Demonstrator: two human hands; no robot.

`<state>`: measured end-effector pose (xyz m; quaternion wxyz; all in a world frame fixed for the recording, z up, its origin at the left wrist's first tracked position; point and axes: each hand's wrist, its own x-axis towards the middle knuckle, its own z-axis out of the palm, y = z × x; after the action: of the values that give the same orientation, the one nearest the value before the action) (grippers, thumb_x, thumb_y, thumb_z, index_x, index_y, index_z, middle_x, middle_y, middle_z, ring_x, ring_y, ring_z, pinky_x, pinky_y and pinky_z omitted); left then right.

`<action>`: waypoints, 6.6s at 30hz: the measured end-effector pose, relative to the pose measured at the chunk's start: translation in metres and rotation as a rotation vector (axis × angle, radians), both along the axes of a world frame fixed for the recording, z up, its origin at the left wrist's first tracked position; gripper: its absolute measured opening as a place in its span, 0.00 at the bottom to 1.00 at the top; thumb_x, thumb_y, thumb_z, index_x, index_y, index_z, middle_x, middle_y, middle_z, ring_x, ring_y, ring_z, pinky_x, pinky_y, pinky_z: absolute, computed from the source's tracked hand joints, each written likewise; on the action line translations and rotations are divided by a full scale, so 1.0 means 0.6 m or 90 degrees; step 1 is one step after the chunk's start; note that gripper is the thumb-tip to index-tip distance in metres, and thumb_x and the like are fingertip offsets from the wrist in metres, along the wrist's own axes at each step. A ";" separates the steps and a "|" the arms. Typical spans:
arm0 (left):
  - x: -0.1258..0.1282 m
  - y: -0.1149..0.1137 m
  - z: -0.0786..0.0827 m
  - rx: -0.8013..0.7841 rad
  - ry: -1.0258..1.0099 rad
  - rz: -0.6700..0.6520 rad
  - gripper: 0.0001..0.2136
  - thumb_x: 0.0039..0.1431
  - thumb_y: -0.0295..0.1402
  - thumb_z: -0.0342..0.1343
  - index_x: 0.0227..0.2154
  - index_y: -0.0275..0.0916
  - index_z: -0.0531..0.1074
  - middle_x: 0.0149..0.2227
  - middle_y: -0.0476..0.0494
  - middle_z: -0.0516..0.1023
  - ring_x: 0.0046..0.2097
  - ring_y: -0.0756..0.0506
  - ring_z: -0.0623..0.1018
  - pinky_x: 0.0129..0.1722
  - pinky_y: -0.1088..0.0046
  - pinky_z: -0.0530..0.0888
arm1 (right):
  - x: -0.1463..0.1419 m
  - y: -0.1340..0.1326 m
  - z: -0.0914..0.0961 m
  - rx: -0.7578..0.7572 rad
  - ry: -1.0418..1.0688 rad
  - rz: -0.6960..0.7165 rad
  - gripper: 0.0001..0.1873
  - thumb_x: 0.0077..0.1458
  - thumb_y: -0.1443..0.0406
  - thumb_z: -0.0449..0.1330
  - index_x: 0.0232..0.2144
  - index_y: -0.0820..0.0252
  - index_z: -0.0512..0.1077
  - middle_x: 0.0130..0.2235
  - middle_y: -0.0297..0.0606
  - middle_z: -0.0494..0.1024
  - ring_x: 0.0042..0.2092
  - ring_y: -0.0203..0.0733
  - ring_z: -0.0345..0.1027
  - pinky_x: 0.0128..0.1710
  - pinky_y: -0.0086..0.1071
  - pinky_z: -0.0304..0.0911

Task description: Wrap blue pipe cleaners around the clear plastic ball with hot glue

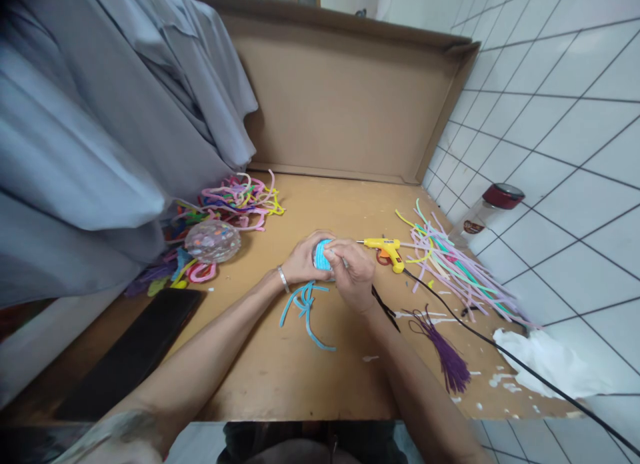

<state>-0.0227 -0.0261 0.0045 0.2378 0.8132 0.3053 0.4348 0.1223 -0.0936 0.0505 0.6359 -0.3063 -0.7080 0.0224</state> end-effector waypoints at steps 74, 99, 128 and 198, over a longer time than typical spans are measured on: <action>-0.004 0.001 0.001 0.000 -0.014 0.002 0.31 0.35 0.36 0.69 0.47 0.40 0.70 0.49 0.41 0.75 0.52 0.37 0.75 0.55 0.56 0.70 | 0.030 0.035 -0.033 -0.096 -0.052 -0.003 0.04 0.52 0.69 0.60 0.27 0.56 0.71 0.30 0.36 0.79 0.34 0.40 0.75 0.36 0.35 0.70; -0.003 -0.003 -0.001 -0.036 -0.018 0.017 0.33 0.38 0.38 0.68 0.50 0.40 0.66 0.49 0.40 0.73 0.50 0.38 0.75 0.53 0.56 0.72 | 0.032 0.036 -0.036 -0.099 -0.076 -0.012 0.05 0.54 0.69 0.59 0.27 0.55 0.69 0.30 0.35 0.77 0.34 0.40 0.73 0.36 0.34 0.68; -0.008 -0.004 0.002 0.082 0.003 0.018 0.30 0.45 0.42 0.66 0.52 0.41 0.68 0.52 0.38 0.74 0.55 0.36 0.72 0.57 0.54 0.67 | 0.033 0.043 -0.044 -0.126 -0.049 -0.019 0.05 0.53 0.68 0.59 0.27 0.55 0.70 0.30 0.35 0.78 0.35 0.42 0.74 0.38 0.37 0.69; -0.005 -0.001 -0.034 0.092 -0.056 -0.035 0.34 0.40 0.41 0.70 0.52 0.42 0.66 0.55 0.35 0.67 0.59 0.36 0.70 0.58 0.53 0.69 | 0.044 0.065 -0.067 -0.272 -0.001 -0.015 0.14 0.58 0.67 0.51 0.38 0.56 0.76 0.39 0.39 0.78 0.43 0.42 0.71 0.45 0.37 0.67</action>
<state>-0.0257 -0.0267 -0.0156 0.2034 0.8163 0.2403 0.4842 0.1484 -0.0547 0.0101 0.5563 -0.4425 -0.6838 0.1643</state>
